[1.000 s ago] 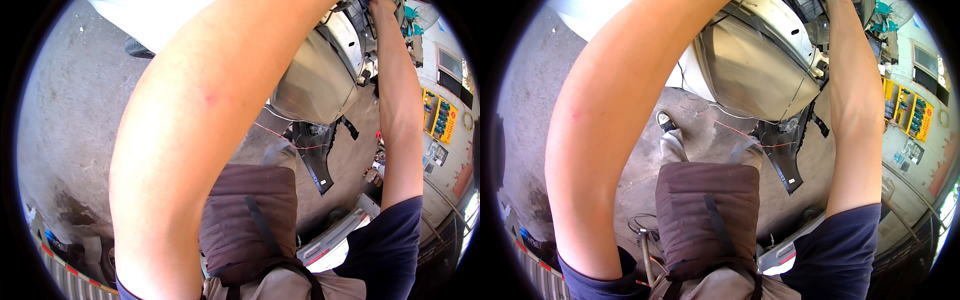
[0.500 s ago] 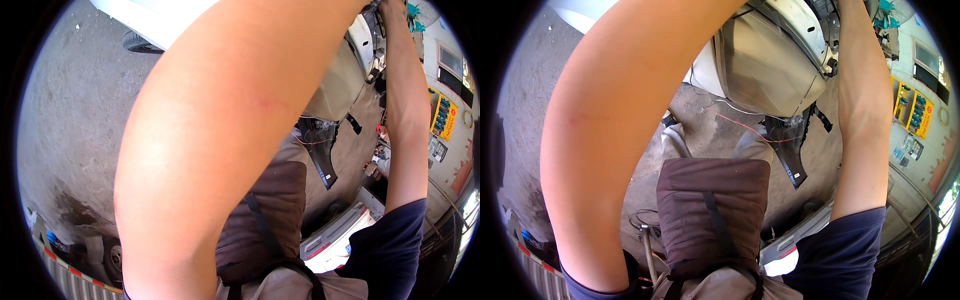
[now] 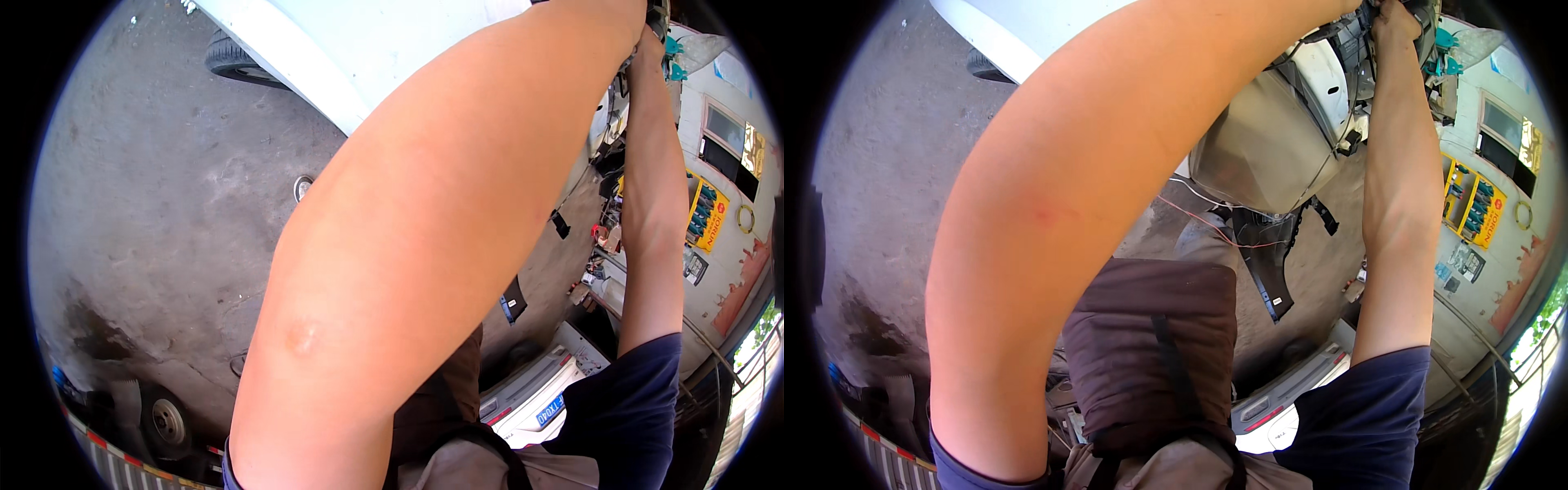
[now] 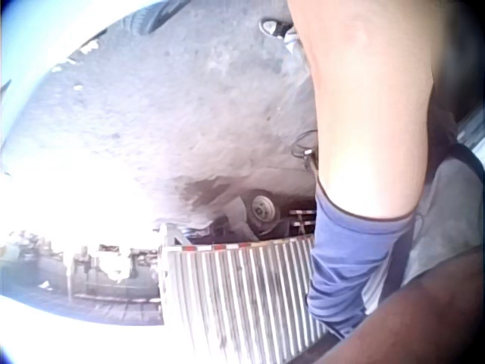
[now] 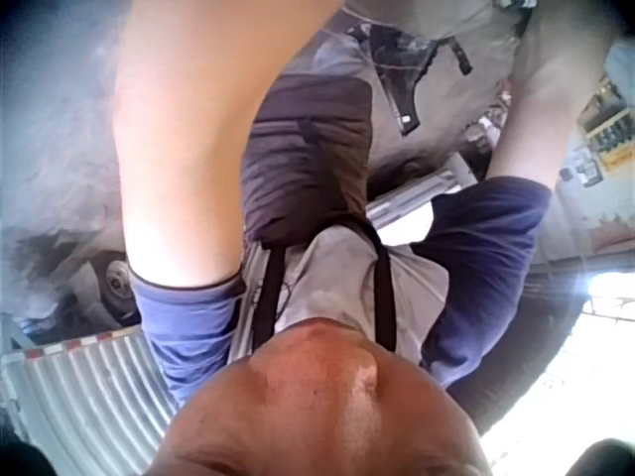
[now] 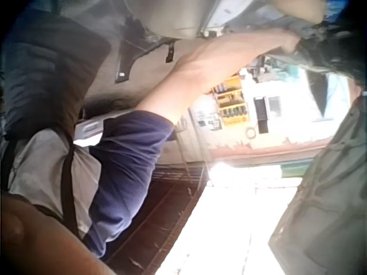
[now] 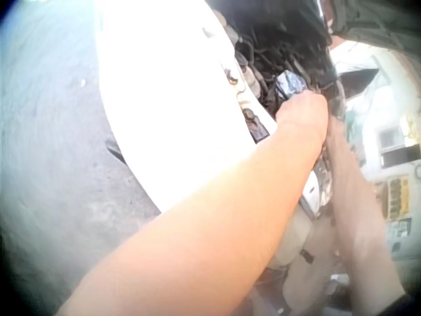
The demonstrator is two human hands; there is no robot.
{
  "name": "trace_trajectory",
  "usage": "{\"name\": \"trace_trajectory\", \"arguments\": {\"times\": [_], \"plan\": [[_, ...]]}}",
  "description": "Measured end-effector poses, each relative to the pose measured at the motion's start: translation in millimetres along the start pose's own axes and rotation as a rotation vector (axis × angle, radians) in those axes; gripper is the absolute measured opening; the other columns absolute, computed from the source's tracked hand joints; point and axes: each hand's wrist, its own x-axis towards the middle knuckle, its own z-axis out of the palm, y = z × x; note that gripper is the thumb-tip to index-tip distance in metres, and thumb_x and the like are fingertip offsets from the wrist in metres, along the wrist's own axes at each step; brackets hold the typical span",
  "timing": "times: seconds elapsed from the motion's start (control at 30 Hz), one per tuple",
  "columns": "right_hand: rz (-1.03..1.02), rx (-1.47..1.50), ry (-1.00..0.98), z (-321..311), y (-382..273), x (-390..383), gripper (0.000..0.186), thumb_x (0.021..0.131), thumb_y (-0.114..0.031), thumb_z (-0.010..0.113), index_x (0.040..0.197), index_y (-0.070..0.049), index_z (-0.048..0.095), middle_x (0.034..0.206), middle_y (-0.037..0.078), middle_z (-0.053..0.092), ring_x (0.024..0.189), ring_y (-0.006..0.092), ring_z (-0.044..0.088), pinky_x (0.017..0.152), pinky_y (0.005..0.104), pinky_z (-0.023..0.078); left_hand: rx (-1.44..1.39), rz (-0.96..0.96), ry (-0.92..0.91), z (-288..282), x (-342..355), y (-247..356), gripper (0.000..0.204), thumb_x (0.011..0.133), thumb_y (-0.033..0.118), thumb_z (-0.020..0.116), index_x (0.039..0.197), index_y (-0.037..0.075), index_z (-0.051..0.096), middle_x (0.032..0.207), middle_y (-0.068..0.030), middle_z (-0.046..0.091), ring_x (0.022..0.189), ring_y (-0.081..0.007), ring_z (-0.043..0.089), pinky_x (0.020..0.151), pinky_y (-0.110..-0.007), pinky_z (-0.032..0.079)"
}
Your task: The person works on a car's electrical system with the hood open, connecting wires to the battery terminals and manipulating a small component near the engine. They handle wires and a small black part, making adjustments to the connections.
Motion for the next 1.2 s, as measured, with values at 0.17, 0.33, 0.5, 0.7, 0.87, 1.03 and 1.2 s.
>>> {"name": "trace_trajectory", "arguments": {"times": [0.17,0.33,0.5,0.7,0.87,1.03,1.2], "plan": [[0.008,0.014,-0.014,2,-5,-3,0.009,0.083,-0.002,0.064,0.075,-0.004,0.06,0.063,0.009,0.057,0.052,0.0207,0.054,0.045,0.0332,0.042,0.008,-0.002,-0.006,5,1,9,0.027,0.095,0.011,0.052,0.108,0.004,0.074,0.115,-0.0183,0.07,0.109,-0.031,0.069,0.092,-0.041,0.056],[0.012,0.03,-0.023,6,-9,-4,0.01,0.083,-0.001,0.064,0.074,-0.004,0.059,0.063,0.008,0.057,0.052,0.0206,0.054,0.045,0.033,0.042,0.025,0.025,-0.018,-2,-5,10,0.027,0.095,0.011,0.051,0.108,0.003,0.073,0.117,-0.0198,0.069,0.111,-0.0328,0.067,0.093,-0.041,0.055],[0.025,0.039,-0.021,12,-4,-10,0.011,0.082,-0.001,0.064,0.073,-0.005,0.059,0.062,0.008,0.056,0.051,0.0206,0.054,0.045,0.0329,0.041,0.084,0.02,-0.04,-13,-7,2,0.027,0.095,0.011,0.052,0.11,0.002,0.072,0.118,-0.0201,0.069,0.112,-0.0327,0.067,0.095,-0.041,0.054],[0.035,0.05,-0.028,17,-2,-18,0.012,0.082,0.0,0.064,0.072,-0.005,0.059,0.062,0.008,0.056,0.051,0.0206,0.054,0.045,0.0327,0.041,0.099,0.02,-0.046,-17,-9,-5,0.027,0.094,0.011,0.052,0.11,0.002,0.073,0.117,-0.02,0.069,0.111,-0.0327,0.067,0.094,-0.041,0.054],[0.027,0.116,-0.065,0,12,5,0.011,0.081,0.001,0.064,0.072,-0.004,0.06,0.063,0.009,0.057,0.052,0.0209,0.054,0.046,0.0332,0.042,0.116,0.052,-0.044,-9,-8,1,0.026,0.093,0.01,0.054,0.109,0.001,0.073,0.117,-0.0206,0.069,0.111,-0.033,0.067,0.094,-0.041,0.054],[-0.018,0.005,0.08,6,6,-2,0.004,0.08,-0.001,0.064,0.077,0.002,0.063,0.067,0.012,0.061,0.055,0.0218,0.058,0.048,0.0354,0.044,0.213,-0.01,-0.04,-7,-6,7,0.025,0.089,0.007,0.056,0.107,0.0,0.072,0.116,-0.0235,0.068,0.111,-0.0348,0.066,0.095,-0.044,0.053],[-0.073,0.115,0.093,2,11,5,0.01,0.076,-0.002,0.064,0.066,0.0,0.061,0.068,0.013,0.062,0.055,0.0246,0.058,0.048,0.0398,0.042,0.325,0.098,-0.041,2,4,16,0.021,0.083,0.013,0.067,0.089,-0.005,0.072,0.093,-0.0293,0.068,0.094,-0.0424,0.068,0.085,-0.048,0.054]]}}
